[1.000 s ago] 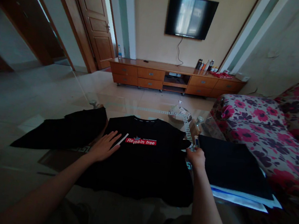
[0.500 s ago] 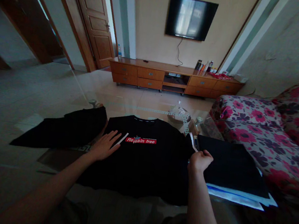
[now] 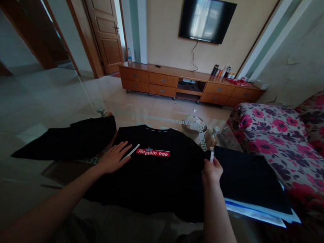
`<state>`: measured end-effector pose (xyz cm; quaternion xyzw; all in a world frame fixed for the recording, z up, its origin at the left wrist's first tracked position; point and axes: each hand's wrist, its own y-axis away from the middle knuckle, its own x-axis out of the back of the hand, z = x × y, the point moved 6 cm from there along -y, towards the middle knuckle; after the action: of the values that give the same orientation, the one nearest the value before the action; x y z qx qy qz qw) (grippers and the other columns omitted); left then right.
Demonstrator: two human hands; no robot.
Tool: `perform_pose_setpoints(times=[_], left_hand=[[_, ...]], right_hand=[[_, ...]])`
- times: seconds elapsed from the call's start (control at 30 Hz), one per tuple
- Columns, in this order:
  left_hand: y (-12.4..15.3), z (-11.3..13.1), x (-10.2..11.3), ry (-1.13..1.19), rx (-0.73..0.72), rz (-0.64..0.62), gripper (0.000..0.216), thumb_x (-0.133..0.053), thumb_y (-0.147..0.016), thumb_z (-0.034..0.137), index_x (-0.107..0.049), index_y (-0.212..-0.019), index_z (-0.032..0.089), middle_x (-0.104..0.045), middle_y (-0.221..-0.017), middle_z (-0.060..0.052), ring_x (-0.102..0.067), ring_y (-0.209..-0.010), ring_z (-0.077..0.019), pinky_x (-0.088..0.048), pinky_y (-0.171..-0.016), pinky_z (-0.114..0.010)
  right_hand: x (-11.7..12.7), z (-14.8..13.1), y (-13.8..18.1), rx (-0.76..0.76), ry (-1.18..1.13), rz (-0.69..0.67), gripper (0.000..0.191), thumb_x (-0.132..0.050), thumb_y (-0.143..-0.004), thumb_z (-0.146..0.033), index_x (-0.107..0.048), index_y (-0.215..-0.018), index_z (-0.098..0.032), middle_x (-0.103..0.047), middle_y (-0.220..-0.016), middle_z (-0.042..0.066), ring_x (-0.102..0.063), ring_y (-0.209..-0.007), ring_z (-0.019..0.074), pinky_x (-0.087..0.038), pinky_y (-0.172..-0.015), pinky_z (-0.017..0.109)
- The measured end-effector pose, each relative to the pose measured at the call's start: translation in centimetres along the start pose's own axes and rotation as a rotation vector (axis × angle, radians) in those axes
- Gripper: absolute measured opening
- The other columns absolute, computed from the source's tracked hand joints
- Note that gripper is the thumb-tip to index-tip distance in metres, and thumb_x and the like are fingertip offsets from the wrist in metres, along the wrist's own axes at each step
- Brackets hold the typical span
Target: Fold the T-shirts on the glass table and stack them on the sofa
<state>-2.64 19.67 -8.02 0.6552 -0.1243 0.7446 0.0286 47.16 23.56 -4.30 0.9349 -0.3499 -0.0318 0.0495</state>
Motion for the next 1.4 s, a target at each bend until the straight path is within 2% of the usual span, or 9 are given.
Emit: perform_pose_setpoints(times=[0.07,0.17,0.3,0.4,0.53,0.73,0.93,1.27,1.4], left_hand=[[0.0,0.0,0.0,-0.002,-0.001,0.004,0.068,-0.032,-0.104,0.061,-0.032,-0.163,0.027,-0.029,-0.17,-0.009,-0.026,-0.157,-0.0309,-0.025,-0.125,-0.049],[0.0,0.0,-0.1,-0.005,0.002,-0.002,0.069,-0.032,-0.104,0.061,-0.031,-0.163,0.027,-0.028,-0.17,-0.009,-0.025,-0.157,-0.0306,-0.024,-0.125,-0.049],[0.1,-0.1,-0.1,-0.001,0.012,-0.008,0.069,-0.032,-0.103,0.062,-0.032,-0.163,0.027,-0.028,-0.17,-0.008,-0.025,-0.157,-0.0306,-0.024,-0.125,-0.049],[0.1,0.0,0.0,0.007,0.016,-0.01,0.069,-0.031,-0.103,0.062,-0.034,-0.162,0.027,-0.027,-0.171,-0.008,-0.025,-0.157,-0.0305,-0.024,-0.125,-0.049],[0.1,0.0,0.1,0.015,0.02,-0.015,0.069,-0.031,-0.103,0.063,-0.034,-0.162,0.027,-0.027,-0.171,-0.008,-0.024,-0.157,-0.0307,-0.025,-0.125,-0.05],[0.2,0.0,0.2,0.026,0.023,-0.01,0.069,-0.032,-0.103,0.063,-0.035,-0.161,0.027,-0.028,-0.17,-0.008,-0.023,-0.158,-0.0307,-0.023,-0.126,-0.05],[0.2,0.0,0.1,0.025,0.02,-0.001,0.069,-0.032,-0.103,0.063,-0.034,-0.162,0.027,-0.027,-0.171,-0.007,-0.024,-0.157,-0.0302,-0.022,-0.126,-0.05],[0.2,0.2,0.5,0.042,0.019,-0.012,0.068,-0.033,-0.103,0.062,-0.034,-0.162,0.028,-0.027,-0.17,-0.007,-0.024,-0.157,-0.031,-0.023,-0.126,-0.05],[0.2,0.2,0.5,0.037,0.016,-0.012,0.068,-0.033,-0.103,0.061,-0.035,-0.161,0.027,-0.027,-0.171,-0.008,-0.023,-0.158,-0.0307,-0.022,-0.126,-0.05]], right_hand=[[-0.7,-1.6,0.9,0.242,0.184,-0.041,0.06,-0.068,-0.074,-0.02,-0.063,-0.133,-0.015,-0.073,-0.121,0.011,-0.069,-0.112,0.0246,-0.052,-0.106,0.042],[-3.8,-2.6,3.7,0.602,0.541,-0.402,0.059,-0.055,-0.079,-0.013,-0.062,-0.138,-0.019,-0.07,-0.129,0.01,-0.066,-0.12,0.023,-0.046,-0.112,0.04],[-5.7,0.2,6.1,0.611,0.97,-0.699,0.056,-0.056,-0.08,-0.011,-0.066,-0.134,-0.022,-0.069,-0.129,0.01,-0.062,-0.124,0.028,-0.048,-0.107,0.046],[-5.8,1.6,6.2,0.639,1.183,-0.731,0.05,-0.056,-0.084,-0.013,-0.07,-0.131,-0.025,-0.062,-0.14,0.011,-0.054,-0.132,0.0326,-0.045,-0.107,0.053],[-5.6,1.8,6.4,0.722,1.189,-0.799,0.051,-0.048,-0.09,-0.011,-0.069,-0.135,-0.022,-0.059,-0.146,0.01,-0.057,-0.131,0.0255,-0.041,-0.114,0.043],[-5.3,1.5,6.9,0.691,1.125,-0.9,0.05,-0.063,-0.092,-0.044,-0.068,-0.137,-0.022,-0.057,-0.15,0.012,-0.048,-0.141,0.0354,-0.039,-0.115,0.055],[-4.8,-0.5,4.7,0.845,0.844,-0.673,0.042,-0.038,-0.103,-0.029,-0.069,-0.13,-0.02,-0.067,-0.121,0.013,-0.063,-0.114,0.0244,-0.049,-0.106,0.041],[-6.6,2.1,8.1,0.722,1.334,-0.767,0.058,-0.047,-0.102,-0.051,-0.039,-0.158,-0.043,-0.049,-0.14,0.013,-0.049,-0.124,0.0354,-0.043,-0.1,0.056],[-6.9,1.7,8.6,0.753,1.333,-0.791,0.051,-0.045,-0.103,-0.048,-0.047,-0.154,-0.045,-0.048,-0.142,0.013,-0.047,-0.126,0.0356,-0.044,-0.097,0.054]])
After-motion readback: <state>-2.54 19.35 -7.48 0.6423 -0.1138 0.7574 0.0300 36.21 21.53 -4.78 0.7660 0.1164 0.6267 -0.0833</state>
